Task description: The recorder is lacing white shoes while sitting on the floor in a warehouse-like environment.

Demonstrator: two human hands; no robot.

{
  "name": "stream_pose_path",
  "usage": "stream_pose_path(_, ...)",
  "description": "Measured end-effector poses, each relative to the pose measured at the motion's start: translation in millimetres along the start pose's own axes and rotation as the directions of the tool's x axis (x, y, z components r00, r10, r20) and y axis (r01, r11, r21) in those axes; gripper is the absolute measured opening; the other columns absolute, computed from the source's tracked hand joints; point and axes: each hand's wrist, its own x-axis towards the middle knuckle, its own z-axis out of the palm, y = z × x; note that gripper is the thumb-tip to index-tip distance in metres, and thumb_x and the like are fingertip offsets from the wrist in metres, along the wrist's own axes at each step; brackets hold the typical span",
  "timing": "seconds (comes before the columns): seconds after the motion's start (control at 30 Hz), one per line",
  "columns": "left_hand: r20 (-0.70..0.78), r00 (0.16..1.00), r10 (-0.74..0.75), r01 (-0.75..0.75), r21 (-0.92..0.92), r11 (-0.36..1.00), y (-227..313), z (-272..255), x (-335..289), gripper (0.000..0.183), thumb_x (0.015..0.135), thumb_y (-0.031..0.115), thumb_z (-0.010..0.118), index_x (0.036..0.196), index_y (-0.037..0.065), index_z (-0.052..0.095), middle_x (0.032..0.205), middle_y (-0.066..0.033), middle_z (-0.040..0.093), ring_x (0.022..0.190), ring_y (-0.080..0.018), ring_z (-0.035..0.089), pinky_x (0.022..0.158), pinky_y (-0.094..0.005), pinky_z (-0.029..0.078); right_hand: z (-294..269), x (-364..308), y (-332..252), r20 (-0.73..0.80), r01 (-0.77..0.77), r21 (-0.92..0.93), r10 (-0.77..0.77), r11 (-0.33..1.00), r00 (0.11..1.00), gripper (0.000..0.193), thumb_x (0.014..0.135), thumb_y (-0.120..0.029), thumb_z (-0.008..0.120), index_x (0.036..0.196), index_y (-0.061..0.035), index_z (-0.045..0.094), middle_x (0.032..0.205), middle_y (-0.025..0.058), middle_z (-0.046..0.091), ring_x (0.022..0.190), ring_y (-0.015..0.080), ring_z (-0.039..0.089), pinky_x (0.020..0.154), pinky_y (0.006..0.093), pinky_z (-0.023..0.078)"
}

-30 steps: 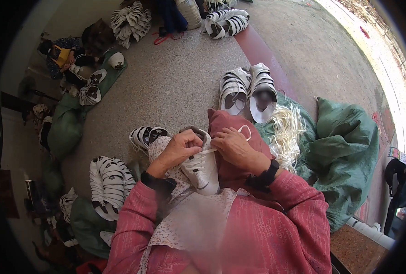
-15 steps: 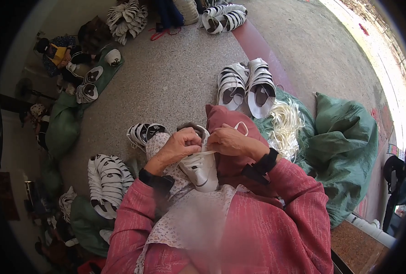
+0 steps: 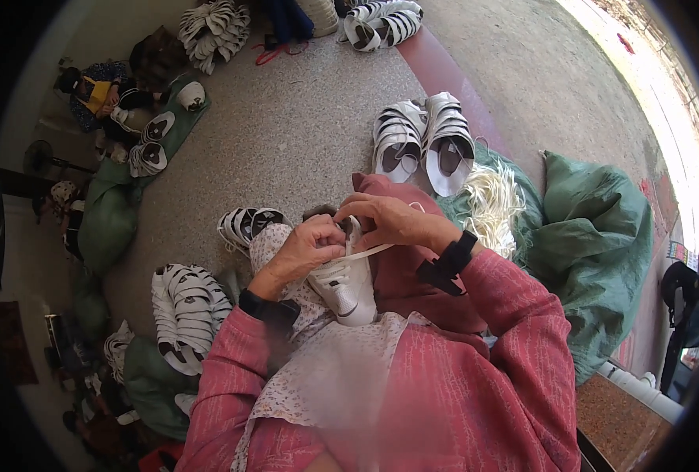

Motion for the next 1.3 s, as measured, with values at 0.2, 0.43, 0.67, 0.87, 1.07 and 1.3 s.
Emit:
stream_pose_path(0.2,-0.002,1.0,0.031,-0.031,-0.01,0.999,-0.6,1.4,2.1,0.011,0.075,0.005,0.073,0.084,0.001,0.067,0.081,-0.0037,0.055,0.079,-0.0166,0.056,0.07,-0.0299,0.046,-2.1,11.1,19.4,0.118,0.134,0.067,-0.141,0.989,0.983,0.037,0.07,-0.011,0.085,0.101,-0.0047,0.065,0.101,0.006,0.063,0.097,0.022,0.062,0.086,0.0319,0.048)
stream_pose_path(0.43,-0.068,0.994,0.086,-0.078,0.12,0.99,-3.3,5.5,-0.4,0.009,0.074,0.005,0.072,0.08,0.002,0.065,0.08,-0.0055,0.058,0.078,-0.021,0.058,0.07,-0.0326,0.047,-2.3,15.1,16.6,0.14,0.146,0.101,-0.159,0.984,0.977,0.026,0.073,-0.008,0.083,0.094,-0.0042,0.068,0.097,0.005,0.065,0.097,0.0215,0.063,0.087,0.0327,0.049)
stream_pose_path(0.67,-0.444,0.829,0.341,0.127,0.743,0.657,16.3,-84.7,-31.1,0.012,0.079,0.009,0.071,0.078,0.008,0.059,0.083,-0.0087,0.057,0.081,-0.031,0.06,0.068,-0.0412,0.048,-9.2,12.3,19.7,0.173,0.117,0.068,-0.127,0.991,0.977,0.022,0.079,-0.01,0.079,0.098,-0.0034,0.07,0.098,0.0057,0.068,0.096,0.0211,0.063,0.088,0.0327,0.048)
stream_pose_path(0.87,-0.808,0.535,0.247,0.615,0.573,0.542,33.1,-222.9,-130.3,0.009,0.087,0.012,0.069,0.084,0.006,0.061,0.087,-0.0068,0.057,0.077,-0.0283,0.061,0.065,-0.0397,0.046,-10.9,16.0,20.8,0.184,0.13,0.076,-0.142,0.989,0.973,0.022,0.081,-0.01,0.078,0.101,-0.0036,0.071,0.098,0.0056,0.069,0.096,0.0199,0.063,0.088,0.0314,0.048)
stream_pose_path(1.07,-0.77,0.632,0.082,0.41,0.423,0.808,25.8,-118.9,-132.4,0.024,0.088,0.013,0.071,0.109,0.004,0.064,0.077,-0.0022,0.055,0.066,-0.0156,0.054,0.062,-0.0316,0.045,-12.6,12.2,0.3,0.25,0.004,0.036,-0.013,0.999,0.968,0.018,0.089,-0.014,0.072,0.104,-0.0049,0.07,0.1,0.004,0.066,0.097,0.0182,0.061,0.087,0.0302,0.048)
stream_pose_path(1.3,0.116,0.838,-0.533,0.451,-0.696,0.559,15.4,7.3,-168.7,0.049,0.101,0.038,0.057,0.136,0.005,0.051,0.075,0.0018,0.056,0.059,-0.0042,0.051,0.053,-0.0189,0.042,20.3,20.4,-43.5,0.024,0.232,-0.61,-0.275,0.758,0.961,0.023,0.088,-0.029,0.067,0.078,-0.0091,0.064,0.083,0.0058,0.058,0.087,0.025,0.054,0.081,0.038,0.04)
